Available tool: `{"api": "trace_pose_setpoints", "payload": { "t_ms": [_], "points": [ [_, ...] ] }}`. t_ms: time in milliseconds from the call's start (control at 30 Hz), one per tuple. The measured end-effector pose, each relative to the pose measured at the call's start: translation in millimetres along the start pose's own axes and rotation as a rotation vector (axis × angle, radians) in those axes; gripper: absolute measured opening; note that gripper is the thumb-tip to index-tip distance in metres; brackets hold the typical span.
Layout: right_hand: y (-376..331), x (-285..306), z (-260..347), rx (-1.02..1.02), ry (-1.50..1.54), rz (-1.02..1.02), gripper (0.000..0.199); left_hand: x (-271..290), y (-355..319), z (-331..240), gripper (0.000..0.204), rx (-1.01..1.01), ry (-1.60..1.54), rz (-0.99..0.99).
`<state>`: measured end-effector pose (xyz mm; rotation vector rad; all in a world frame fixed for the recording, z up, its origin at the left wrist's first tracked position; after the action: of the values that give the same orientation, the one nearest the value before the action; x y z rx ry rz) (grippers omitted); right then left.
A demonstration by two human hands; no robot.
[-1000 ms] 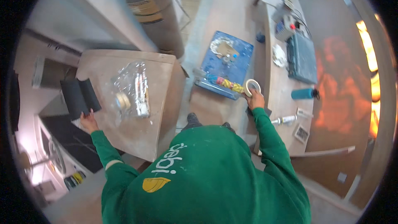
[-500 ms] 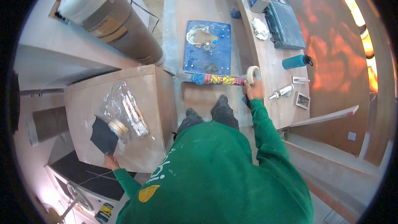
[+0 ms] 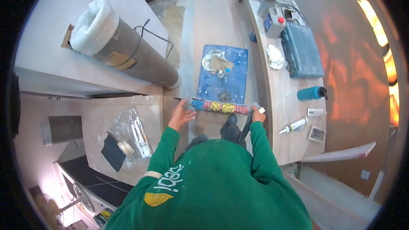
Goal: The person fills a plastic bottle with water from a sink and places it in a refrigerator. They then move to a workbench to organize various items, including tape rolls, a blue tray, and a white bag, while another person works in the background.
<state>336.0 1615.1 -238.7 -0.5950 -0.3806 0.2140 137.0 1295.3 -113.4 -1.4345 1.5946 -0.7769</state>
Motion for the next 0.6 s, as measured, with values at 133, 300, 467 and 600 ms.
{"api": "trace_pose_setpoints", "payload": {
  "t_ms": [133, 300, 467, 600],
  "points": [
    [26, -9, 3, 0.021, -0.07, -0.028, 0.06, -43, 63, -7, 0.048, -0.02, 0.086, -0.049],
    [38, -31, 16, 0.075, -0.214, -0.073, 0.062, -47, 125, -4, 0.036, 0.0, -0.014, -0.245],
    [71, -59, 53, 0.167, -0.224, -0.094, 0.062, -69, 161, -21, 0.036, 0.038, -0.044, -0.23],
    [93, -97, 96, 0.222, -0.371, -0.064, 0.06, -68, 191, -39, 0.031, 0.022, -0.076, -0.144]
  ]
}}
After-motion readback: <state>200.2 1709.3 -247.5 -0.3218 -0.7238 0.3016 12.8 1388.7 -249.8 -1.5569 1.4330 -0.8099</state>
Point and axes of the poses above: each hand's wrist, its own y-axis towards the middle knuckle, its own x-axis out of the back of the hand, z = x × y, the point moved 1 cm from there along y, towards the middle knuckle, and after that the axes turned 3 degrees about x, right-handed, at the moved point
